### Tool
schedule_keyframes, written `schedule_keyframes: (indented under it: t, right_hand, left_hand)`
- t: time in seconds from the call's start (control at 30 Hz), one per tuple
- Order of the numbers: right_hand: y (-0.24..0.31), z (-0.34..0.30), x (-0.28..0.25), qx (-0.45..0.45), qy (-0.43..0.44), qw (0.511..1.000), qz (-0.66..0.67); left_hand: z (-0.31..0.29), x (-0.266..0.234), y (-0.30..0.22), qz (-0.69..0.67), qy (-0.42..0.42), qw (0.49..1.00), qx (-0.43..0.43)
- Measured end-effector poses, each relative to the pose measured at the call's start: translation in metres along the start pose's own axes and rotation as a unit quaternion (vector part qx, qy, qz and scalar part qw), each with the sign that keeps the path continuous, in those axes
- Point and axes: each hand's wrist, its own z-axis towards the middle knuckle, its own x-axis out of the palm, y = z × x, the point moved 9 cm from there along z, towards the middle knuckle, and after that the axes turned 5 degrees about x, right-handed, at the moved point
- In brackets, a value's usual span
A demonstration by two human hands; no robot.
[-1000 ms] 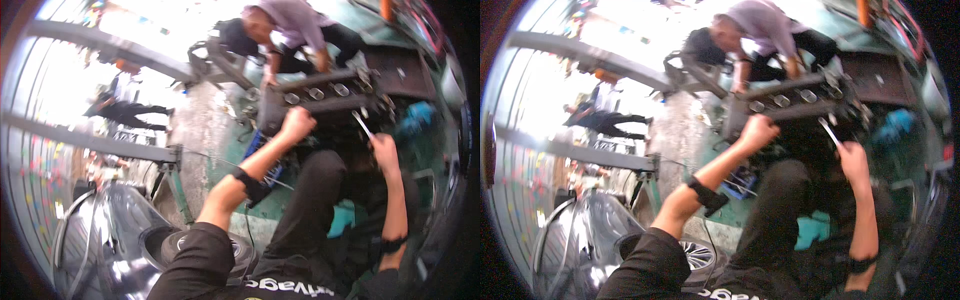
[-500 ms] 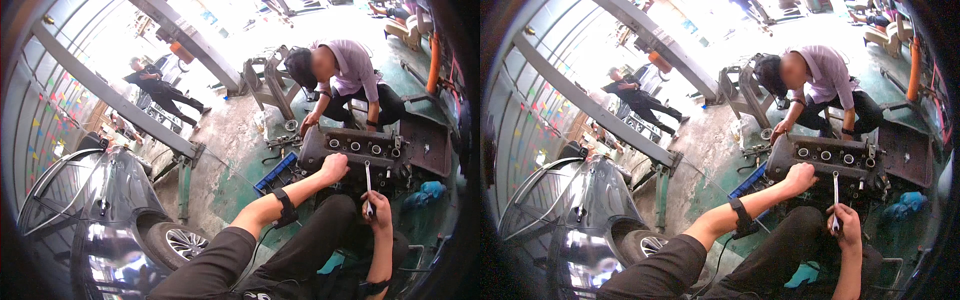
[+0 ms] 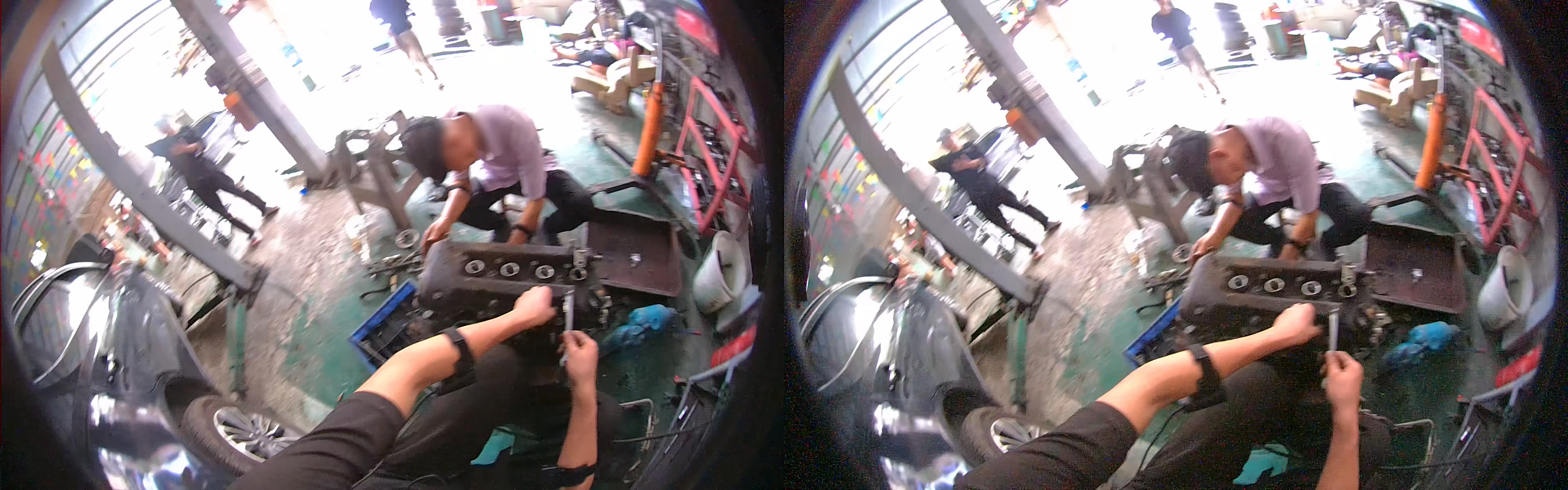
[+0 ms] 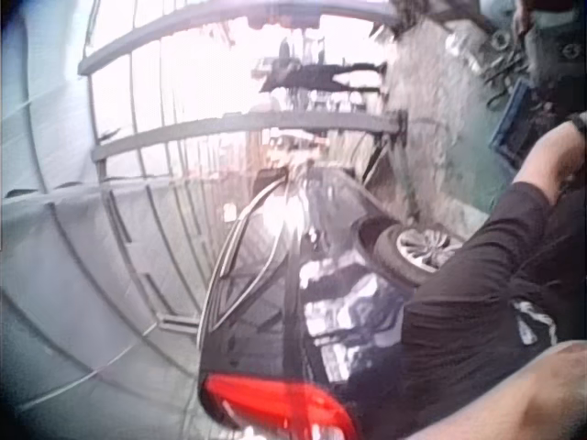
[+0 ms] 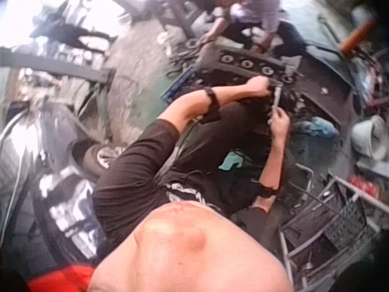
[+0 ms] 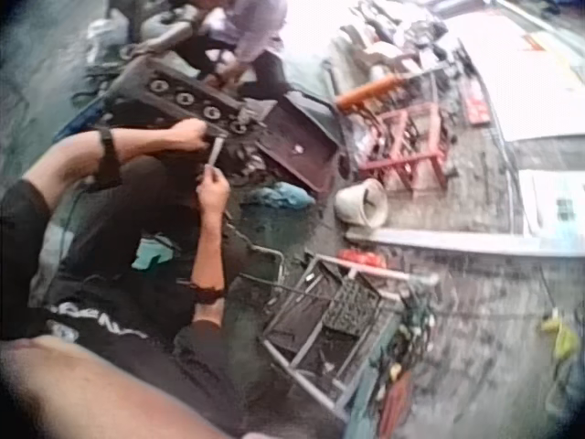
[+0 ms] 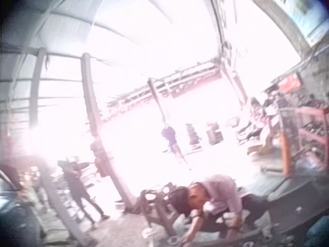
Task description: The person uses a wrench to tighten bolts on a car engine block while seated on a stool. Another person is present nearby, occasionally handling parts. The camera wearer repeatedly positions the wrench and turns it to secure fasteners on the engine.
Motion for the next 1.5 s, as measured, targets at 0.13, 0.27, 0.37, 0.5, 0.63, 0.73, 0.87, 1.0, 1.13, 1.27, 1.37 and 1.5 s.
schedule_keyframes:
  t: [0.13, 0.27, 0.37, 0.5, 0.63, 0.73, 0.87, 1.0, 1.13, 1.27, 1.37, 1.5]
  right_hand:
    - [0.012, -0.004, 0.002, -0.018, -0.024, 0.998, -0.046]
    - [0.011, -0.006, 0.004, -0.003, -0.013, 0.999, -0.040]
    - [0.011, -0.007, -0.002, -0.003, -0.015, 1.000, -0.021]
    - [0.013, -0.010, -0.008, 0.006, -0.021, 1.000, -0.013]
    - [0.015, -0.012, -0.007, 0.000, -0.015, 1.000, -0.009]
    - [0.011, -0.012, -0.005, 0.007, -0.001, 1.000, 0.022]
    - [0.002, -0.006, -0.011, 0.027, -0.008, 1.000, 0.011]
    - [-0.007, -0.002, -0.017, 0.039, -0.023, 0.999, -0.005]
    - [-0.009, -0.001, -0.021, 0.024, -0.046, 0.998, -0.034]
    - [-0.013, -0.001, -0.024, 0.038, -0.064, 0.997, -0.035]
    - [-0.013, -0.001, -0.025, 0.037, -0.072, 0.997, -0.002]
    - [-0.009, -0.001, -0.023, 0.026, -0.065, 0.997, -0.022]
  left_hand:
    - [0.002, 0.006, 0.004, -0.021, 0.041, 0.999, -0.022]
    - [0.006, 0.002, -0.005, -0.014, -0.019, 1.000, 0.012]
    - [0.012, 0.011, -0.008, -0.019, 0.017, 1.000, 0.003]
    - [0.013, 0.008, -0.012, -0.025, 0.042, 0.999, -0.008]
    - [0.014, 0.008, -0.020, -0.023, 0.100, 0.994, 0.031]
    - [0.019, 0.011, -0.025, 0.024, 0.134, 0.985, 0.103]
    - [0.017, 0.015, -0.033, 0.082, 0.132, 0.956, 0.248]
    - [0.011, 0.017, -0.027, 0.046, 0.129, 0.955, 0.263]
    - [-0.006, 0.018, -0.046, 0.100, 0.076, 0.929, 0.348]
    - [-0.008, 0.019, -0.041, 0.121, 0.059, 0.962, 0.238]
    - [-0.009, 0.005, -0.041, 0.076, 0.006, 0.982, 0.174]
    - [-0.009, -0.002, -0.039, 0.077, -0.004, 0.993, 0.092]
